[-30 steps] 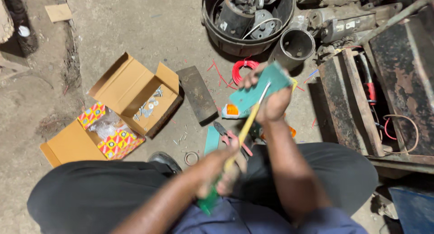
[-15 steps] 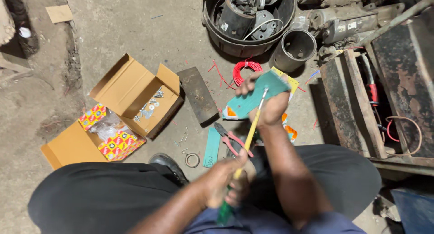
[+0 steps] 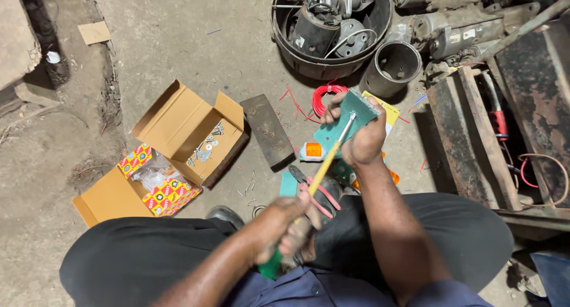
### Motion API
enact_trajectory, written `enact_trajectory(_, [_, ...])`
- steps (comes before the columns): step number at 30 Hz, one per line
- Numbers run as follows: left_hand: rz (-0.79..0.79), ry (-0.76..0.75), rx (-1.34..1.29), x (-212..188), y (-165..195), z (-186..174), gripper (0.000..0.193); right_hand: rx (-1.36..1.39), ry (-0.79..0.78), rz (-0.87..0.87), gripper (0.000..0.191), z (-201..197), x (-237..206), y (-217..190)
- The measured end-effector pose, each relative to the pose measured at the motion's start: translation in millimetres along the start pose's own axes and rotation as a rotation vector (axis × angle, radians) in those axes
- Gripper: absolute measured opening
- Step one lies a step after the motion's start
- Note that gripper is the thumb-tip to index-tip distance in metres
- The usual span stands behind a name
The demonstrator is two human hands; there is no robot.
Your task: The person sits on the floor and assembles small electrical components by attaching orange indicator lights to green metal plates. They use a screwdriver to tighten screws and pliers to adjust wires, handling multiple units one at a time.
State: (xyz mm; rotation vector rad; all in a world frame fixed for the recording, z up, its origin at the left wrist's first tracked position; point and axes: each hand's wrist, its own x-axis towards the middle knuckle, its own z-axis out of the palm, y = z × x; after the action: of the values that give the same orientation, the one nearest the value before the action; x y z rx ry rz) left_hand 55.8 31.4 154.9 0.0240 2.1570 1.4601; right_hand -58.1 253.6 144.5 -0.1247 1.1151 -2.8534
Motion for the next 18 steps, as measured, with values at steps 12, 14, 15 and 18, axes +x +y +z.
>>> enact_trajectory(12, [0.074,0.350,0.545,5.1,32.7,-46.2,0.034,-0.001,0.023,-0.014,0.064,-1.5,-0.3,6.1])
enact_trajectory(14, [0.080,0.334,0.542,7.9,32.9,-38.2,0.033,-0.019,-0.007,0.049,0.064,-1.1,2.6,3.6])
enact_trajectory(15, [0.088,0.325,0.538,9.2,35.9,-35.5,0.033,0.012,0.002,0.029,0.064,-0.8,2.8,0.9])
enact_trajectory(18, [0.093,0.266,0.512,7.5,47.9,-36.1,0.034,0.028,0.054,-0.025,0.064,2.0,-0.2,-6.8])
